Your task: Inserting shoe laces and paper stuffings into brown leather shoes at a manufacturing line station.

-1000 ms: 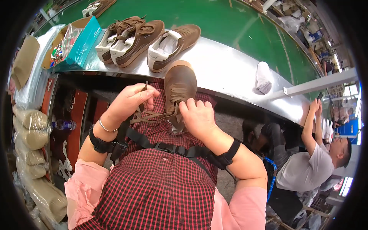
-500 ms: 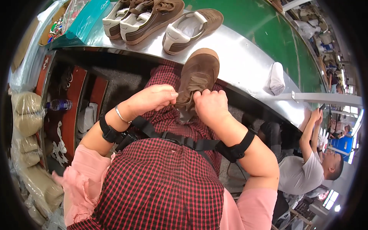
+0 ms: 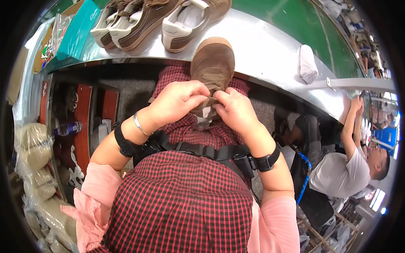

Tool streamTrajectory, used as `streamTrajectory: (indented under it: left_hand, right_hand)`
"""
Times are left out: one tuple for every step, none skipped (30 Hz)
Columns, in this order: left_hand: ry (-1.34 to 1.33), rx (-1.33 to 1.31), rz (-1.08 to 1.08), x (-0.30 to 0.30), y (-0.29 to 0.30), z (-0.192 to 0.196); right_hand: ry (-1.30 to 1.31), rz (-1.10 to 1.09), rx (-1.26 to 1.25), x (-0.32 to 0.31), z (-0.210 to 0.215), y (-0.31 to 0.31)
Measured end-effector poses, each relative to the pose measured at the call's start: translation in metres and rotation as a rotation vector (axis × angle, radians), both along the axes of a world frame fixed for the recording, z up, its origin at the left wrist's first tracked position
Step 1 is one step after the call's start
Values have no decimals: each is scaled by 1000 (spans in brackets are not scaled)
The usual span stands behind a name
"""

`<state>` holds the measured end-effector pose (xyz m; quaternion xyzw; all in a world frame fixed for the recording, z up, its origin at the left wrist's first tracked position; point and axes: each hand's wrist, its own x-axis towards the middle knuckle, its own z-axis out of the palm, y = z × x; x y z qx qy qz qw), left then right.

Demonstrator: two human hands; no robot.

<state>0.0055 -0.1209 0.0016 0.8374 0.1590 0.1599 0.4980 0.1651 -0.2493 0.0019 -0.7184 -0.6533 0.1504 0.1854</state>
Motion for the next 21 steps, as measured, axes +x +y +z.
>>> streamTrajectory:
  left_hand:
    - [-4, 151, -6, 4, -4, -3]
    - [-4, 153, -23, 8, -6, -5]
    - [31, 300, -10, 10, -8, -7]
    - [63, 448, 4, 12, -9, -8]
    - [60, 452, -17, 12, -10, -8]
    - [108, 536, -8, 12, -10, -6]
    - [155, 620, 3, 12, -10, -4]
    - [134, 678, -17, 13, -10, -2]
    - [129, 685, -36, 14, -10, 1]
    - [170, 763, -50, 16, -11, 6]
    - [208, 842, -64, 18, -12, 10]
    - [268, 897, -61, 17, -13, 14]
    - [317, 933, -79, 19, -14, 19]
    - [346, 952, -95, 22, -14, 21]
    - [380, 974, -107, 23, -13, 24]
    - [383, 974, -116, 27, -12, 26]
    - [395, 961, -126, 30, -11, 28]
    - [316, 899, -130, 28, -4, 22]
    - [235, 834, -142, 28, 3, 17]
    - [154, 720, -153, 23, 7, 16]
    - [153, 729, -174, 21, 4, 17]
  right_hand:
    - [0, -16, 2, 1, -2, -2]
    - [-13, -12, 43, -1, -3, -2]
    - [-25, -14, 83, -3, -5, -2]
    - [-43, -13, 128, -5, -9, -3]
    - [-42, -35, 130, -6, -9, -4]
    - [-57, -31, 147, -6, -9, -4]
    - [-72, -26, 164, -6, -8, -6]
    - [-91, -48, 202, -7, -11, -8]
    - [-92, -68, 206, -8, -13, -10]
    - [-82, -79, 261, -8, -14, -10]
    - [-73, -90, 315, -10, -16, -9]
    - [-99, -93, 331, -12, -20, -6]
    - [-87, -94, 336, -12, -22, -5]
    - [-90, -99, 326, -12, -24, -5]
    - [-88, -100, 318, -12, -25, -6]
    - [-67, -113, 352, -11, -25, -8]
    - [-69, -136, 352, -8, -25, -10]
    - [-40, -127, 368, -8, -25, -10]
    - [-12, -126, 383, -7, -26, -9]
    - [20, -122, 425, -7, -31, -7]
    - [22, -143, 433, -5, -32, -7]
